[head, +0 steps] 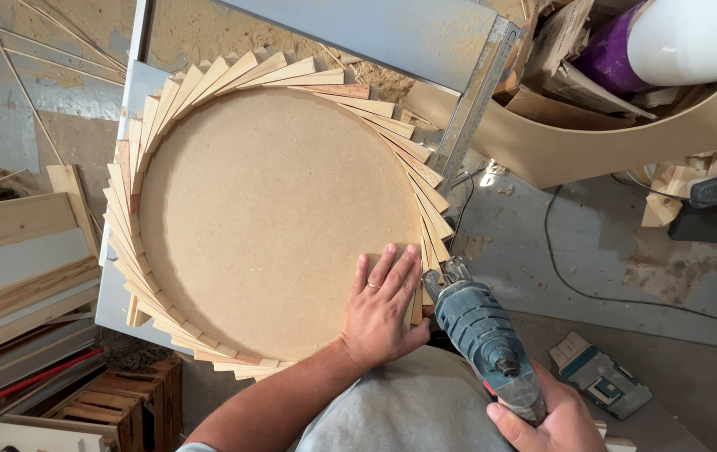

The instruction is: Trimming the edges of wooden slats on a circular frame using a jigsaw

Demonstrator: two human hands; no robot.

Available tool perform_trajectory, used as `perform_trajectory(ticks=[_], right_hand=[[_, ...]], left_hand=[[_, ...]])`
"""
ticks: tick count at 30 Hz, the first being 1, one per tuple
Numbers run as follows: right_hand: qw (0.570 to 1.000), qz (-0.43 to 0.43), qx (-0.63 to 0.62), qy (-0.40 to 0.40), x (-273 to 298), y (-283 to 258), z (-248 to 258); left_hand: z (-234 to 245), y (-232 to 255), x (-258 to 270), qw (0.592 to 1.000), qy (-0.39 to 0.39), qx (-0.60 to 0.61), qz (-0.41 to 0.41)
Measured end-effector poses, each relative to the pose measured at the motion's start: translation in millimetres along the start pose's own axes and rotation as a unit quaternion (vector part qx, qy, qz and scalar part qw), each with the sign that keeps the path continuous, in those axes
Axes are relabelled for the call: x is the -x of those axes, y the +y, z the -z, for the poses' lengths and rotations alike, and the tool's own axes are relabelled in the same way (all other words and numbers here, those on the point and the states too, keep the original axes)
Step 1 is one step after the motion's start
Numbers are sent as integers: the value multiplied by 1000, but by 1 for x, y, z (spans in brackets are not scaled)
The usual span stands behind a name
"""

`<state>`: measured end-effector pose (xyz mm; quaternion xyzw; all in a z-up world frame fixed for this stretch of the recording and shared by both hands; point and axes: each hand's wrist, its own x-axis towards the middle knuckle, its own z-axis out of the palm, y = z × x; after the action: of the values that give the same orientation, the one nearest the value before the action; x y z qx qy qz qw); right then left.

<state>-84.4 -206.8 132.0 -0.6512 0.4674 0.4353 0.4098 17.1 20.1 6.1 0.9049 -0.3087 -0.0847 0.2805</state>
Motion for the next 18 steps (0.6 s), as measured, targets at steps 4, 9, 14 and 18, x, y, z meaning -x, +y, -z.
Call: perform_trajectory(ticks=[4, 9, 14, 18], right_hand=[[999, 5, 34, 15, -4, 13, 5], [992, -110, -41, 54, -1, 21, 22], [982, -1, -172, 74, -12, 53, 39], [933, 171, -317, 26, -50, 89, 53]], left_hand=[[2, 0, -1, 1000, 7, -12, -3], [-4, -4, 5, 1000, -21, -9, -9], [-3, -4, 6, 999, -24, -21, -41], [3, 7, -14, 986, -106, -89, -88]])
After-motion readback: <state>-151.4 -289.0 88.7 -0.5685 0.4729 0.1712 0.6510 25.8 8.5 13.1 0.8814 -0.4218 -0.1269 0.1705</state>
